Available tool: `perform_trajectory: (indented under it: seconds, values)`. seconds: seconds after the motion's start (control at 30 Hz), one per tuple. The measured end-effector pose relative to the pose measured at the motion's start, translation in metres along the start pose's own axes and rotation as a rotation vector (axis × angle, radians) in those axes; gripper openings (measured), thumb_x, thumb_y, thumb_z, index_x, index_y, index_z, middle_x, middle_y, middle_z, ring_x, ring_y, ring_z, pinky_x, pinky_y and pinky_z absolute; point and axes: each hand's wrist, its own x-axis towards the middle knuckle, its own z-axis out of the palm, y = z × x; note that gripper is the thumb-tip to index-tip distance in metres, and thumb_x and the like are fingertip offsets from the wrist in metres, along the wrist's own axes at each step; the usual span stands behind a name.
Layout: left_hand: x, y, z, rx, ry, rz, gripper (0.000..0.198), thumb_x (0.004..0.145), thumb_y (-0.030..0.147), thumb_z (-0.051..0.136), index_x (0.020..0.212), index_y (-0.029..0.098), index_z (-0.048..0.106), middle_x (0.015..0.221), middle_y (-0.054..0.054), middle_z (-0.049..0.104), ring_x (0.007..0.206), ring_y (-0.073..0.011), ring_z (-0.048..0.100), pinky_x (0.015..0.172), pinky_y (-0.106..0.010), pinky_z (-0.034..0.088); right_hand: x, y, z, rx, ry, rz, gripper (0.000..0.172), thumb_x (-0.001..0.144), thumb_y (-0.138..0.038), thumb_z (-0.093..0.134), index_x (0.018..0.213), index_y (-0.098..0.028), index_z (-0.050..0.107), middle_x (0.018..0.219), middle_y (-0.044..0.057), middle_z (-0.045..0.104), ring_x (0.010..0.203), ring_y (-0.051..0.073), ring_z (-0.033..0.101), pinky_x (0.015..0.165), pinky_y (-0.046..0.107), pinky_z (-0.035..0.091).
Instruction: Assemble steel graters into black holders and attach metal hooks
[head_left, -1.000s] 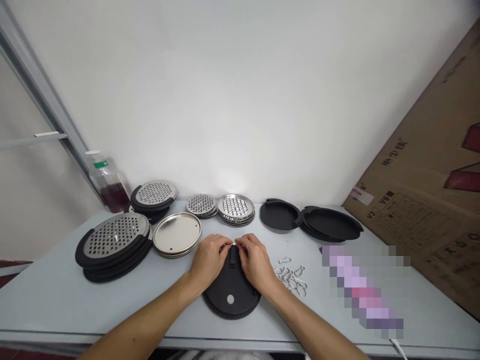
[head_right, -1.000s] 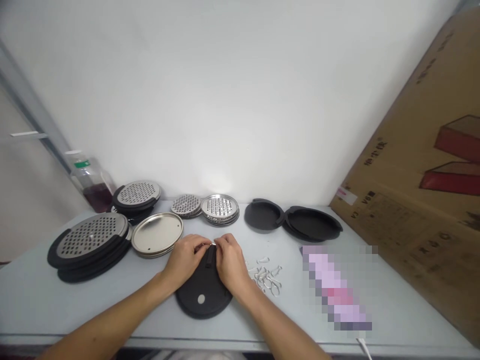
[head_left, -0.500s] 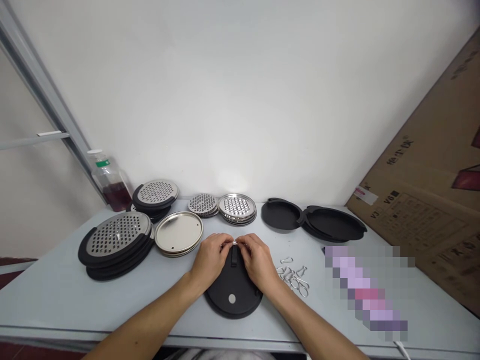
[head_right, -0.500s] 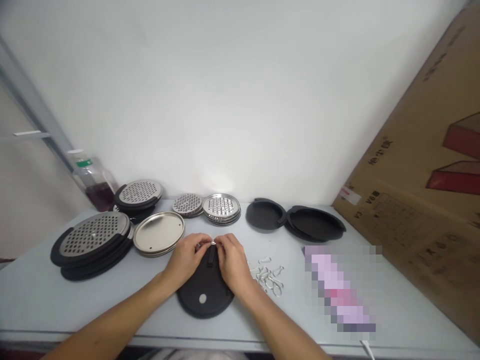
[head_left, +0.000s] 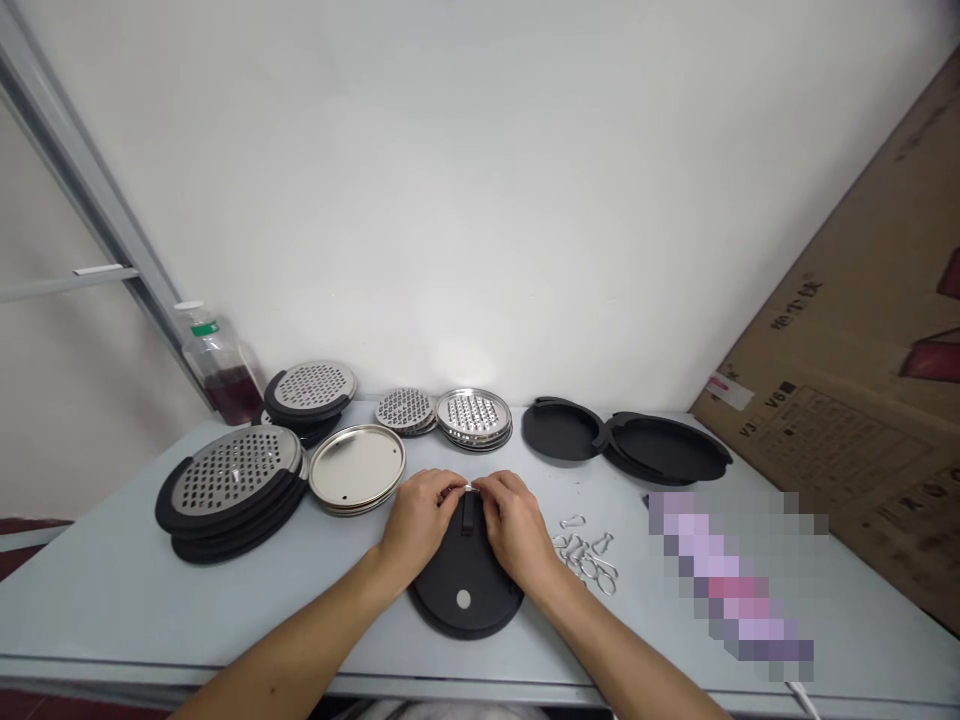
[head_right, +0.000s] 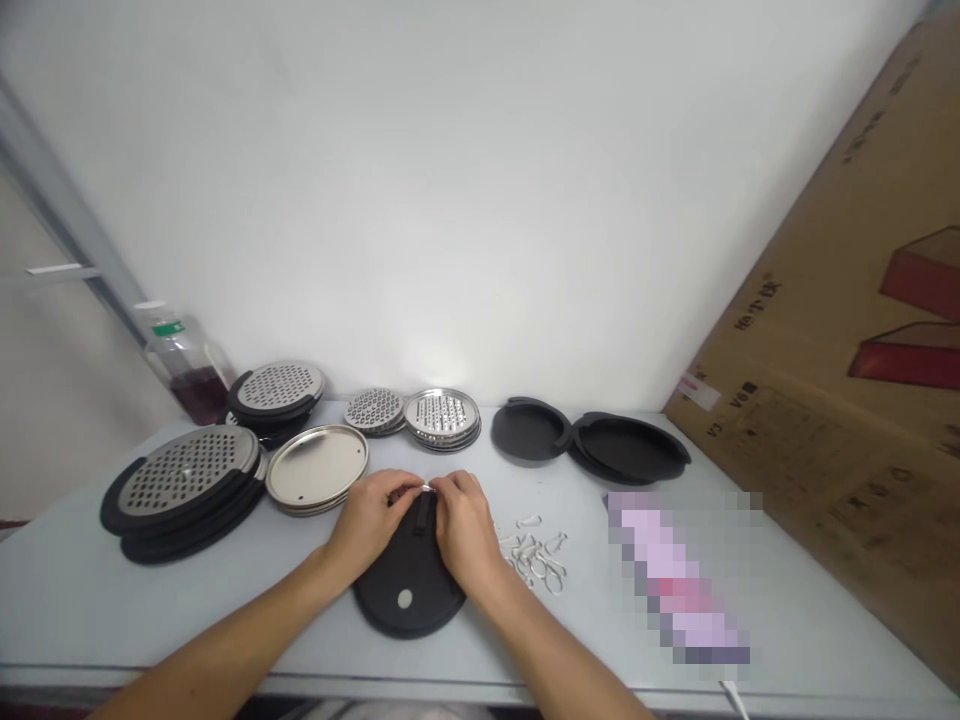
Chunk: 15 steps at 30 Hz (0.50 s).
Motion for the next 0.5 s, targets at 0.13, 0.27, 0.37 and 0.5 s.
perform_trajectory:
  seconds: [0.13, 0.27, 0.37, 0.5]
  values:
    - [-0.0005, 0.0012, -0.0011, 0.016, 0.006, -0.023, 0.015, 0.087, 0.012, 0.060, 0.089, 0.020, 0.073, 0.082, -0.003, 0.074, 0.077, -0.0182, 0.067, 0.073, -0.029, 0.051, 0.0000, 0.0009, 0.0004, 0.011, 0.017, -0.004, 0.034, 0.091, -0.006, 0.046, 0.102, -0.022, 0.074, 0.092, 0.008, 0.067, 0.092, 0.023, 0.063, 0.083, 0.035, 0.051]
    - [0.0001, 0.0010, -0.0015, 0.026, 0.002, -0.025, 0.018, 0.084, 0.007, 0.061, 0.086, 0.020, 0.073, 0.082, -0.003, 0.074, 0.077, -0.0178, 0.067, 0.073, -0.028, 0.052, 0.0007, 0.0033, 0.0017, 0.008, 0.020, -0.002, 0.033, 0.087, -0.002, 0.049, 0.092, -0.020, 0.075, 0.090, 0.007, 0.068, 0.090, 0.022, 0.063, 0.083, 0.034, 0.051]
    - [0.0006, 0.0000, -0.0011, 0.031, 0.002, -0.022, 0.017, 0.083, 0.006, 0.062, 0.084, 0.019, 0.073, 0.081, -0.003, 0.074, 0.076, -0.0177, 0.067, 0.072, -0.028, 0.052, 0.0007, 0.0034, 0.0025, 0.000, 0.021, -0.001, 0.031, 0.085, 0.000, 0.048, 0.089, -0.018, 0.074, 0.089, 0.008, 0.068, 0.090, 0.023, 0.063, 0.083, 0.034, 0.050]
    - [0.0011, -0.0016, -0.0006, 0.042, -0.002, -0.007, 0.017, 0.082, 0.004, 0.063, 0.083, 0.018, 0.073, 0.080, -0.003, 0.074, 0.075, -0.0178, 0.067, 0.072, -0.028, 0.052, 0.0001, 0.0014, 0.0026, -0.012, 0.023, -0.006, 0.030, 0.084, 0.001, 0.048, 0.085, -0.016, 0.072, 0.088, 0.008, 0.067, 0.089, 0.023, 0.061, 0.082, 0.034, 0.049]
